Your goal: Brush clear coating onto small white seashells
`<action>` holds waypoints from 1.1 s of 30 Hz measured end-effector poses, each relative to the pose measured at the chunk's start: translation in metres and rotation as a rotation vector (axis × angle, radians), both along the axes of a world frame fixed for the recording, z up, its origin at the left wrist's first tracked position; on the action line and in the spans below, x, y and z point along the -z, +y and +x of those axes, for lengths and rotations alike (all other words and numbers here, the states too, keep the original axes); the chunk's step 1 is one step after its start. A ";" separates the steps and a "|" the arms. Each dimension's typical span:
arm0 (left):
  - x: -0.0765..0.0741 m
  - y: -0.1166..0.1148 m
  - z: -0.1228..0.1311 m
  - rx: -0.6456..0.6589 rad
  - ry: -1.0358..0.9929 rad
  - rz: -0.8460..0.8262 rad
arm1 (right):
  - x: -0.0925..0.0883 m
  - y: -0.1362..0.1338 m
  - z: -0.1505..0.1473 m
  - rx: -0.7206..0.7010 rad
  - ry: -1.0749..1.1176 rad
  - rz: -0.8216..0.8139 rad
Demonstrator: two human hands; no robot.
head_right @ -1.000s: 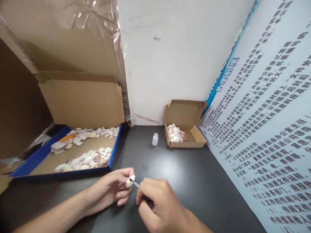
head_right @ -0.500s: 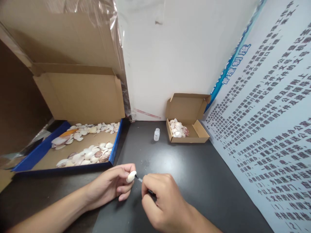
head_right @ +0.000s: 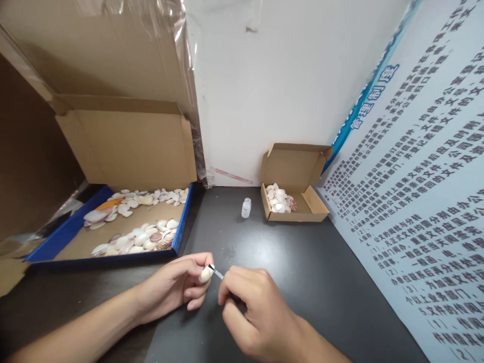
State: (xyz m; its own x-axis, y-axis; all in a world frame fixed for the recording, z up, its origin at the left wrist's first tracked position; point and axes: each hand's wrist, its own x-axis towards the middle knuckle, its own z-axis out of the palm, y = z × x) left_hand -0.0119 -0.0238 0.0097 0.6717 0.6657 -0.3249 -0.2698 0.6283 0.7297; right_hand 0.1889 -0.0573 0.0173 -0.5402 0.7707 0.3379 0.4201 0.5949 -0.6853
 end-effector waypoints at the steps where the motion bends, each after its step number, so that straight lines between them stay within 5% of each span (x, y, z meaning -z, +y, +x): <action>1: 0.000 0.000 0.000 0.000 -0.002 0.002 | 0.000 0.000 0.000 -0.001 -0.008 -0.007; 33: 0.000 0.000 -0.001 0.003 -0.020 0.015 | -0.004 -0.002 -0.002 0.007 0.044 0.043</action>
